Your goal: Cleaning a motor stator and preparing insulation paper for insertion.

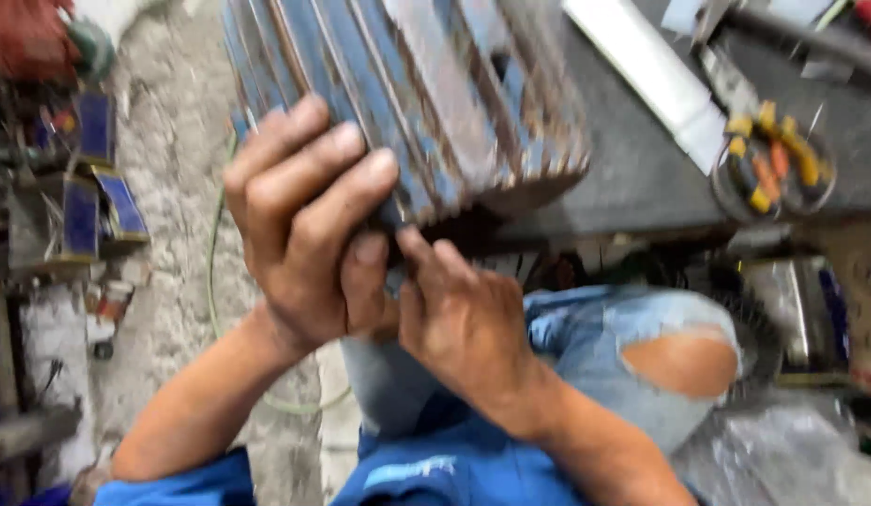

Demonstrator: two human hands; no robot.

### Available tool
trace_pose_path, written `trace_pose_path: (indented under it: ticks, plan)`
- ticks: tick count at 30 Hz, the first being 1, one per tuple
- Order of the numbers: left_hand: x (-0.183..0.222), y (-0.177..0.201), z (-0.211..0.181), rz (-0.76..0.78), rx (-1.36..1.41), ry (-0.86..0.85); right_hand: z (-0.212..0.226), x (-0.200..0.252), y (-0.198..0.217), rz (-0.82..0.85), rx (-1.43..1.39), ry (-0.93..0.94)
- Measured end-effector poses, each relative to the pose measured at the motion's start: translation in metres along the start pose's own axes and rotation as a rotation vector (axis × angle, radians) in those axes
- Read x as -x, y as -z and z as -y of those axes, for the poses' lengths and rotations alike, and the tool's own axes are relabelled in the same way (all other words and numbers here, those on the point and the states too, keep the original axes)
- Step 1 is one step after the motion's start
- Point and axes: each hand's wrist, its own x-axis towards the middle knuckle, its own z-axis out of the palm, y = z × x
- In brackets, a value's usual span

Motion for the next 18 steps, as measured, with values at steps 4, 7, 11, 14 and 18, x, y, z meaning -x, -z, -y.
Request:
trace_pose_path:
  ticks: [4,7,11,14,18]
  plan:
    - [-0.005,-0.001,-0.003,-0.023,-0.01,-0.003,0.001,0.012,0.014,0.026,0.171,0.014]
    - [-0.001,-0.001,-0.008,-0.017,0.031,0.032,-0.003,0.012,0.008,-0.026,-0.029,-0.065]
    - [-0.001,-0.004,-0.005,-0.031,0.017,0.022,-0.003,0.021,0.008,-0.056,-0.007,-0.024]
    - [0.003,-0.003,-0.006,-0.02,0.012,0.052,0.0,0.029,0.009,-0.046,-0.008,-0.072]
    - [0.004,-0.001,-0.002,0.004,0.001,0.029,0.0,0.033,0.013,-0.123,-0.02,0.007]
